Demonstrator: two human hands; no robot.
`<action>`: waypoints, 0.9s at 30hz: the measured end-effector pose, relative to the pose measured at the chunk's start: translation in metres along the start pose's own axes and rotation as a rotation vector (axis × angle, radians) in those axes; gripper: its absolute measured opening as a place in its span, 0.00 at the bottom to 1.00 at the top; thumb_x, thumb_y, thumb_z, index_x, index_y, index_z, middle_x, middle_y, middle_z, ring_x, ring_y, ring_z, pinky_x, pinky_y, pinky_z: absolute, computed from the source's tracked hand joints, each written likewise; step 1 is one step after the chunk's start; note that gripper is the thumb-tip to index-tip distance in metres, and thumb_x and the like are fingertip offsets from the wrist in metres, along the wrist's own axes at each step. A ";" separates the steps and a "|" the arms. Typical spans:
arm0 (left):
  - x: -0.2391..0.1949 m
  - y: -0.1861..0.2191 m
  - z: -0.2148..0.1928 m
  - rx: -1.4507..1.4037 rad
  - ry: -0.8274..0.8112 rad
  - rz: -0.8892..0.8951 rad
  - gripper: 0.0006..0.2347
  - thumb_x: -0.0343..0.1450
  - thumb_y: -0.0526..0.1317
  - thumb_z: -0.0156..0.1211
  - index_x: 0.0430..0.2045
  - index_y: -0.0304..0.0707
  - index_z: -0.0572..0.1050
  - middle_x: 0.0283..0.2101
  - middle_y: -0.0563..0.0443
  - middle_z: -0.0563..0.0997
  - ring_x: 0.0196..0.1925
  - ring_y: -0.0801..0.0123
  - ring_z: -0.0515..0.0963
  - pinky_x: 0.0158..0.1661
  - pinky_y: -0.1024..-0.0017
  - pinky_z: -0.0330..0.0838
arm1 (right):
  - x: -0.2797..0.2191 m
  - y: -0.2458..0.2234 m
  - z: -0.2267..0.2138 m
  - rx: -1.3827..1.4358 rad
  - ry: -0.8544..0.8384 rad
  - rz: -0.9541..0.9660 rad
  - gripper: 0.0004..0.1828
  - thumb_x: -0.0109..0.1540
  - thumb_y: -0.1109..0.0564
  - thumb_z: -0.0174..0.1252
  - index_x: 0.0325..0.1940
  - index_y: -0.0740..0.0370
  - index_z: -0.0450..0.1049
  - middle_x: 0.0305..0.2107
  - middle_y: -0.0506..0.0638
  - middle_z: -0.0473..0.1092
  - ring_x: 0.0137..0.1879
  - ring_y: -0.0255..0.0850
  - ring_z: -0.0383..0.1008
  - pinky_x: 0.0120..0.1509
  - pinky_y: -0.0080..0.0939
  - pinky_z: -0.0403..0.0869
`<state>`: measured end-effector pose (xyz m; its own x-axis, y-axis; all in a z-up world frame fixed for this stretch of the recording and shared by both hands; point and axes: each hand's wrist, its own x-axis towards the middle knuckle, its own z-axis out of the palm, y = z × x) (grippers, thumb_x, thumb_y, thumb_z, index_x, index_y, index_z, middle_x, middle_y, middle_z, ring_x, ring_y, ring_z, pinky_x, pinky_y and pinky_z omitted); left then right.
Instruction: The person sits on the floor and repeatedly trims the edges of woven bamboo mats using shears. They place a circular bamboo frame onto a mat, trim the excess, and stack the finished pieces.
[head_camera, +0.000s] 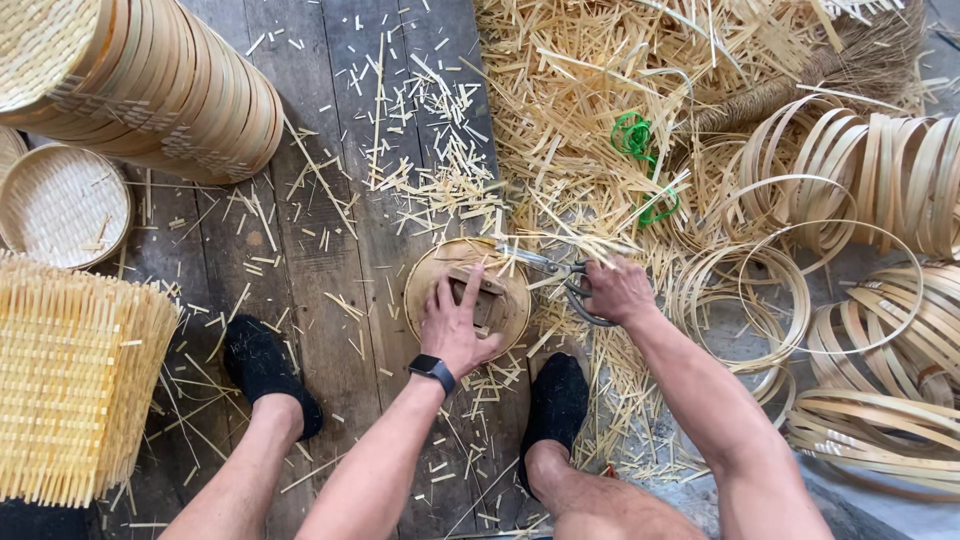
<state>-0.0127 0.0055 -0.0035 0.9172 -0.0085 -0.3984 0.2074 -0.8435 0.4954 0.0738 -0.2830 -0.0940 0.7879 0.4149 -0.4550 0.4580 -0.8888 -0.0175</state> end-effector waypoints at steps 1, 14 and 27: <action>-0.001 0.002 0.001 0.063 -0.042 0.002 0.49 0.55 0.47 0.72 0.72 0.66 0.48 0.70 0.23 0.52 0.71 0.28 0.53 0.65 0.39 0.54 | 0.000 -0.001 -0.003 -0.011 0.016 0.021 0.28 0.61 0.38 0.58 0.53 0.64 0.71 0.37 0.57 0.74 0.40 0.44 0.75 0.45 0.44 0.77; 0.007 -0.013 -0.011 0.271 -0.223 0.242 0.47 0.51 0.32 0.70 0.67 0.73 0.55 0.73 0.41 0.53 0.75 0.44 0.51 0.64 0.44 0.52 | 0.001 -0.004 -0.014 0.009 -0.051 0.038 0.25 0.57 0.49 0.58 0.54 0.65 0.69 0.39 0.58 0.72 0.44 0.45 0.74 0.43 0.44 0.78; 0.013 -0.023 -0.020 0.220 -0.303 0.440 0.43 0.51 0.35 0.68 0.64 0.72 0.62 0.73 0.47 0.59 0.74 0.48 0.54 0.66 0.41 0.49 | -0.005 0.005 -0.021 0.175 -0.276 0.205 0.16 0.70 0.45 0.45 0.45 0.57 0.71 0.32 0.52 0.72 0.36 0.41 0.74 0.47 0.44 0.76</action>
<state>0.0008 0.0354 -0.0048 0.7561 -0.5098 -0.4104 -0.2772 -0.8175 0.5049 0.0813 -0.2851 -0.0729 0.7044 0.1785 -0.6870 0.2068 -0.9775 -0.0420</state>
